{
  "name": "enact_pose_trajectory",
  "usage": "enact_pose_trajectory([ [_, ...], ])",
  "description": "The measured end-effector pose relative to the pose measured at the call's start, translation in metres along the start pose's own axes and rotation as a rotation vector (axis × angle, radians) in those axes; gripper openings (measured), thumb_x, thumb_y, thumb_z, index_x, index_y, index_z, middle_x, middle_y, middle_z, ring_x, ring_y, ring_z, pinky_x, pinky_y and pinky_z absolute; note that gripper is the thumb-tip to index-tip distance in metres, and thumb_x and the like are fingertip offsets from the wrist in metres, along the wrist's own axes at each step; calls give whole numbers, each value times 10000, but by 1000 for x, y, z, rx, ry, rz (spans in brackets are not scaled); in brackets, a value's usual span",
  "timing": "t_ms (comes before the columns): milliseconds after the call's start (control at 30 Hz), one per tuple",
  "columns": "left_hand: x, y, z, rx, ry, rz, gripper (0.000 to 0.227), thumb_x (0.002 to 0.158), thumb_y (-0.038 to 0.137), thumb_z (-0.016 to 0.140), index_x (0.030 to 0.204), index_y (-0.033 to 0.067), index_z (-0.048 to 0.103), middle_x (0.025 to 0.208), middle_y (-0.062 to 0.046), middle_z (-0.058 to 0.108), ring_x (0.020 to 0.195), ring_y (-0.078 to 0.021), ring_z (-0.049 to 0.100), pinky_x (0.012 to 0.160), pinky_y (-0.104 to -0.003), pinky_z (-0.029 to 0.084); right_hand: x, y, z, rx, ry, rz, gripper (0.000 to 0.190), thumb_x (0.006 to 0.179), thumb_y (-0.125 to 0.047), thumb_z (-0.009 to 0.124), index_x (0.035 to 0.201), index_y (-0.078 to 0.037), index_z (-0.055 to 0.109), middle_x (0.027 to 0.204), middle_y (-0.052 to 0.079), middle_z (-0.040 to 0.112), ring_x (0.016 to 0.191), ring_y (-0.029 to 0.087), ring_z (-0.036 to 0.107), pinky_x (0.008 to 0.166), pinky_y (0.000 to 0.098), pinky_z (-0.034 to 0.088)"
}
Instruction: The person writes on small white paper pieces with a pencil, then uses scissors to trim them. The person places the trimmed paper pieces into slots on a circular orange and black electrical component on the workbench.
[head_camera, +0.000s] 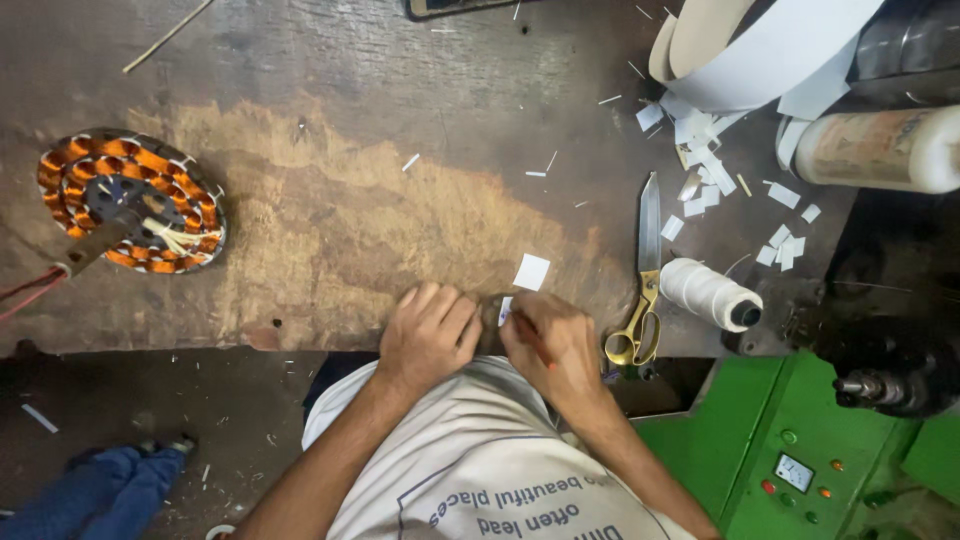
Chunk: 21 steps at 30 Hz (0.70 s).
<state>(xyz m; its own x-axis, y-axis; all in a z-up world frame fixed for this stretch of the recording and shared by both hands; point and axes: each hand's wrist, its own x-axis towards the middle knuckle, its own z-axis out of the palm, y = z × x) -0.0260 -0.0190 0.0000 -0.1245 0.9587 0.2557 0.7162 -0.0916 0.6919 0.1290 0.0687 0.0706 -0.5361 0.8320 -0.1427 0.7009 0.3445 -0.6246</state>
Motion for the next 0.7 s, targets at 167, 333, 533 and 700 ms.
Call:
enact_pose_trajectory([
  [167, 3, -1, -1, 12, -17, 0, 156, 835, 141, 732, 956, 57, 681, 879, -69, 602, 839, -255, 599, 753, -396, 495, 0, 8, 1, 35, -42, -51, 148, 776, 0, 735, 911, 10, 678, 793, 178, 674, 705, 354, 672, 632, 427, 536],
  [333, 3, 0, -1, 13, -4, 4, 134, 849, 130, 733, 946, 60, 672, 873, -64, 598, 836, -249, 597, 754, -390, 498, -1, 8, 5, 49, -1, -53, 153, 782, 20, 717, 930, 9, 679, 827, 175, 684, 723, 351, 678, 642, 420, 540],
  [533, 4, 4, -4, 5, -23, -27, 116, 876, 156, 727, 923, 76, 657, 860, -70, 595, 840, -258, 599, 752, -400, 498, -6, 8, 2, 71, -43, 44, 122, 810, -8, 750, 914, -7, 686, 807, 169, 683, 703, 320, 693, 624, 393, 543],
  [700, 13, 16, -10, -42, -3, -62, 329, 871, 243, 735, 1129, 46, 681, 979, -106, 611, 907, -296, 597, 754, -425, 492, -18, 15, -2, 263, 63, 53, 76, 858, -53, 727, 916, -14, 696, 852, 132, 729, 739, 215, 748, 649, 321, 577],
])
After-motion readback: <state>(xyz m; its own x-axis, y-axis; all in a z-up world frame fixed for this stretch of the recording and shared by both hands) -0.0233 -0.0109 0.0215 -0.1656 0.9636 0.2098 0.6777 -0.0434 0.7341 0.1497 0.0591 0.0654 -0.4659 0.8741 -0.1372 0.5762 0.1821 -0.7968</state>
